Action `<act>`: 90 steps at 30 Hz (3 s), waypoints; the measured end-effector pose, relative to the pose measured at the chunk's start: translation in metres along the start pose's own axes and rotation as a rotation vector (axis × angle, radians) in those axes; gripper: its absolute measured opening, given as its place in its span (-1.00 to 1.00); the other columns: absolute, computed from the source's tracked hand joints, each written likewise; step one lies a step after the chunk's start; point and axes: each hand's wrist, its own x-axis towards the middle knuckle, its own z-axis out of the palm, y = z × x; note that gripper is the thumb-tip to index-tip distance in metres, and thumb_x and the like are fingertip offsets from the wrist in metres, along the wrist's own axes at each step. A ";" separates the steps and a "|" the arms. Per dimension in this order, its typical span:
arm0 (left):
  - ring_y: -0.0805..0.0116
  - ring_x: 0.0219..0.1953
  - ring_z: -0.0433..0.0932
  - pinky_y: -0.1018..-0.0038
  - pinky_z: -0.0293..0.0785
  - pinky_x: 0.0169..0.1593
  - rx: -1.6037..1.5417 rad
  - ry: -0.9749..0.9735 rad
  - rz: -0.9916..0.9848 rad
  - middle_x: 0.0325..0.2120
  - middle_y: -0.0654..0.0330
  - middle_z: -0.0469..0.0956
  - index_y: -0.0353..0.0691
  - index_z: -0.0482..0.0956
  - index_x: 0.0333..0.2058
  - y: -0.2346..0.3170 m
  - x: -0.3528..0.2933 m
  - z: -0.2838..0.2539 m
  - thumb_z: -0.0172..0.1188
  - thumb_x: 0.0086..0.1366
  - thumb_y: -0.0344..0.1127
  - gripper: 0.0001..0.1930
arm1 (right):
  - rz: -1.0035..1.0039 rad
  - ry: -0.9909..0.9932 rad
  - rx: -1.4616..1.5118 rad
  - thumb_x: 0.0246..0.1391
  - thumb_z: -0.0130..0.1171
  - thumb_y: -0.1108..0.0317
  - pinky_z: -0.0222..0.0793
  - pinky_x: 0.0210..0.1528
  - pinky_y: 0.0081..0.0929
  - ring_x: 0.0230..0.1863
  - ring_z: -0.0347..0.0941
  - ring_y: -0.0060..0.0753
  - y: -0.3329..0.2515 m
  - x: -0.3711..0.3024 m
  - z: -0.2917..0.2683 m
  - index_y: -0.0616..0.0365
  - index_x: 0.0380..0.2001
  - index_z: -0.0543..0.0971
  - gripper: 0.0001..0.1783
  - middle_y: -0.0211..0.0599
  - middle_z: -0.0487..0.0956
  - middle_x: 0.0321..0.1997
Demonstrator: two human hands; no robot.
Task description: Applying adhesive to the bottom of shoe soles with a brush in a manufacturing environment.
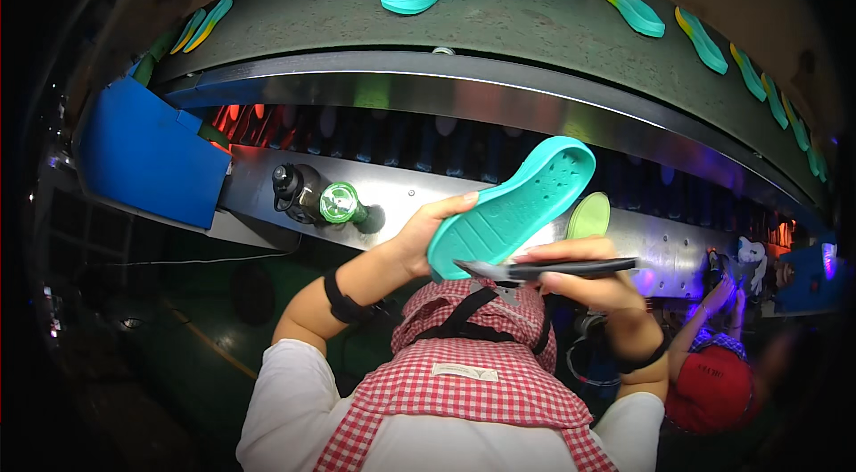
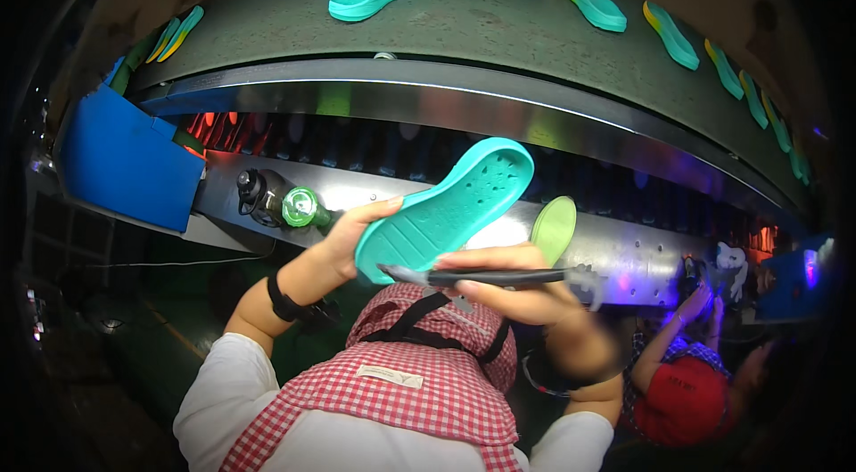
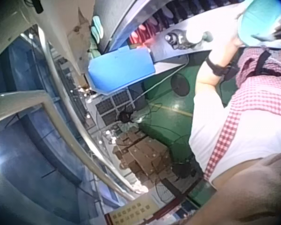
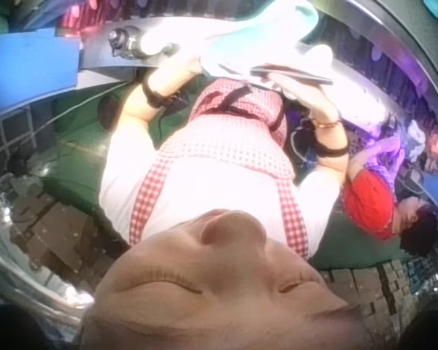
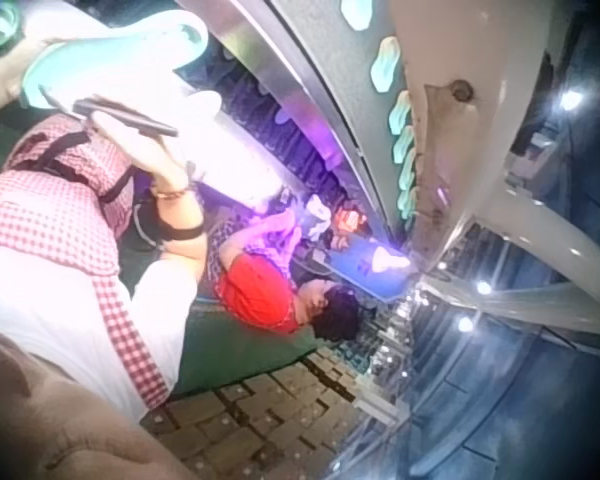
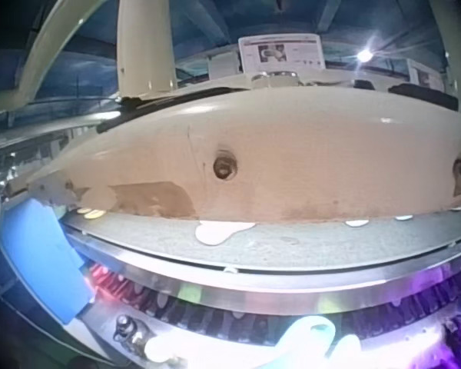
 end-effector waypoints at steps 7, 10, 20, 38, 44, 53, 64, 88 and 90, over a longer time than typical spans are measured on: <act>-0.02 -0.10 0.44 -0.03 0.39 -0.09 -0.199 -0.041 0.063 -0.07 -0.12 0.35 -0.26 0.17 0.09 -0.012 0.007 -0.025 -0.15 0.23 -0.09 -0.49 | -0.181 0.369 -0.161 -0.05 0.12 0.51 0.40 -0.24 -0.61 -0.32 0.49 -0.51 0.050 0.018 0.018 0.33 -0.31 0.55 -0.81 -0.14 0.58 -0.31; -0.02 -0.11 0.44 -0.01 0.40 -0.11 -0.217 -0.021 0.093 -0.07 -0.12 0.35 -0.26 0.18 0.07 -0.016 0.006 -0.030 -0.15 0.23 -0.08 -0.50 | -0.241 0.433 -0.256 -0.09 0.14 0.51 0.37 -0.25 -0.59 -0.37 0.51 -0.49 0.052 0.021 0.025 0.28 -0.34 0.57 -0.82 -0.19 0.59 -0.32; 0.02 -0.17 0.47 0.08 0.45 -0.16 -0.242 0.080 0.133 -0.11 -0.09 0.39 -0.31 0.22 0.04 -0.022 0.003 -0.034 -0.14 0.24 -0.11 -0.52 | -0.495 0.677 -0.811 -0.18 0.18 0.55 0.26 -0.31 -0.54 -0.36 0.52 -0.36 0.067 0.036 0.009 0.18 -0.40 0.56 -0.83 -0.23 0.59 -0.35; 0.12 -0.23 0.51 0.16 0.50 -0.23 -0.283 0.183 0.175 -0.17 -0.01 0.43 -0.27 0.24 0.03 -0.026 -0.027 -0.049 -0.27 0.31 -0.08 -0.55 | -0.528 0.530 -1.074 -0.12 0.02 0.55 0.29 -0.37 -0.37 -0.45 0.48 -0.17 0.053 0.054 0.049 0.31 -0.40 0.52 -0.84 -0.05 0.56 -0.39; 0.25 -0.12 0.45 0.36 0.38 -0.01 -0.306 0.194 0.294 -0.15 0.06 0.44 -0.28 0.30 -0.02 -0.016 -0.027 -0.048 -0.26 0.31 -0.06 -0.55 | -0.671 0.367 -1.321 -0.21 0.13 0.42 0.28 -0.47 -0.45 -0.51 0.45 -0.27 0.053 0.064 0.093 0.39 -0.38 0.50 -0.73 0.07 0.52 -0.35; 0.21 -0.10 0.45 0.26 0.37 0.01 -0.210 0.212 0.236 -0.09 0.01 0.41 -0.29 0.21 0.07 -0.001 -0.051 -0.086 -0.28 0.32 -0.08 -0.52 | -0.144 0.080 -0.346 0.09 -0.10 0.41 0.39 -0.34 -0.48 -0.40 0.51 -0.36 0.027 0.066 0.074 0.35 -0.38 0.56 -0.74 -0.16 0.59 -0.36; -0.15 0.07 0.23 -0.09 0.19 0.05 -0.093 -0.189 0.892 0.05 -0.14 0.22 -0.34 0.15 0.09 0.229 -0.118 -0.105 -0.31 0.20 0.13 -0.33 | -0.249 0.702 0.553 0.15 -0.16 0.14 0.40 -0.37 -0.55 -0.49 0.47 -0.36 0.031 0.041 0.025 0.24 -0.36 0.53 -0.60 -0.08 0.55 -0.31; 0.10 -0.13 0.39 0.36 0.28 -0.04 2.250 0.594 0.817 -0.25 -0.01 0.43 -0.32 0.42 -0.23 0.297 -0.009 -0.067 0.21 0.04 -0.13 -0.59 | -0.230 0.663 0.735 -0.19 0.11 0.68 0.42 -0.19 -0.54 -0.25 0.47 -0.32 0.062 0.009 0.028 0.28 -0.21 0.43 -0.63 -0.02 0.45 -0.12; 0.12 -0.18 0.39 0.37 0.25 -0.06 1.899 0.750 1.244 -0.29 0.05 0.46 -0.25 0.49 -0.41 0.256 -0.033 -0.090 0.22 0.02 -0.17 -0.73 | -0.237 0.603 0.739 -0.19 0.11 0.67 0.41 -0.19 -0.55 -0.26 0.47 -0.35 0.062 0.017 0.020 0.26 -0.23 0.44 -0.66 -0.04 0.46 -0.13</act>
